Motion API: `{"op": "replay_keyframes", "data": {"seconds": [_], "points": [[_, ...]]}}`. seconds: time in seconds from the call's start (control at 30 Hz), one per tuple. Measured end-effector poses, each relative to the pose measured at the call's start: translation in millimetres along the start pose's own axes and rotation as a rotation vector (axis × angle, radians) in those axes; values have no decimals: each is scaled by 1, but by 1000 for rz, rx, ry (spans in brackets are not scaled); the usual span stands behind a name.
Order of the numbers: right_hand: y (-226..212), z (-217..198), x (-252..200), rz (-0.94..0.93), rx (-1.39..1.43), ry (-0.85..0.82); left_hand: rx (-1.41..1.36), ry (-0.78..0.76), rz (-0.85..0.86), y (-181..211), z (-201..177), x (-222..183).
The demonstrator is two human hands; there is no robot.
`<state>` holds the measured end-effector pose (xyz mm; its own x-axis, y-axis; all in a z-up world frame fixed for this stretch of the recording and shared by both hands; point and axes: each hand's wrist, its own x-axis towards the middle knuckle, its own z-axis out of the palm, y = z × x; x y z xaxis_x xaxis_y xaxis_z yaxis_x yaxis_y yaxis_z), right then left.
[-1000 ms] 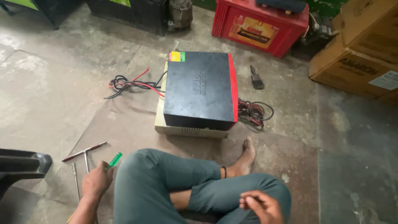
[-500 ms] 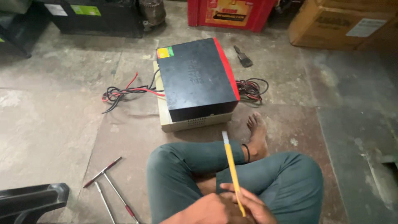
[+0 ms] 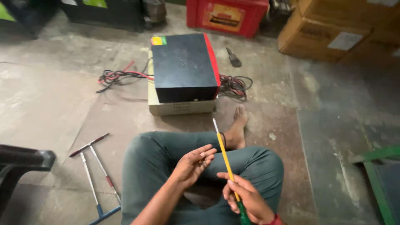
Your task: The person places a metal cover onto a power inverter, aligns it by hand, and then uses a screwdriver to secure several screws into the side of the unit.
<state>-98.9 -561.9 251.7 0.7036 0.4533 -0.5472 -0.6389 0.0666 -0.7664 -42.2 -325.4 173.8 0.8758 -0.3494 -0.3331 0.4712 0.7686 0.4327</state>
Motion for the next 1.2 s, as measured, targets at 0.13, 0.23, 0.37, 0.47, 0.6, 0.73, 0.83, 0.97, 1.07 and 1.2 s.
{"op": "replay_keyframes", "data": {"seconds": [0.13, 0.23, 0.37, 0.47, 0.6, 0.73, 0.83, 0.97, 1.07, 1.2], "points": [[3, 20, -31, -38, -69, -15, -22, 75, 100, -8, 9, -25], [17, 38, -42, -97, -75, -55, 68, 94, 102, -2, -2, -35], [23, 60, -52, -197, -44, -76, 216, 31, 87, 24, 9, -21], [17, 75, -47, -161, 92, -55, 225, 43, 38, 57, 22, 5], [19, 68, -17, -107, 37, 44, 285, -18, -3, 86, 4, 55], [13, 53, 38, -105, 31, 87, 308, 84, -44, 98, -29, 123], [2, 46, 72, -90, -1, 145, 330, 45, -74, 102, -55, 182], [-9, 36, 117, -106, 17, 187, 330, 18, -149, 96, -91, 227], [-18, 33, 138, -67, -43, 230, 258, 53, -146, 96, -90, 242], [-31, 15, 160, -33, -142, 201, 246, 101, -62, 97, -89, 257]]}}
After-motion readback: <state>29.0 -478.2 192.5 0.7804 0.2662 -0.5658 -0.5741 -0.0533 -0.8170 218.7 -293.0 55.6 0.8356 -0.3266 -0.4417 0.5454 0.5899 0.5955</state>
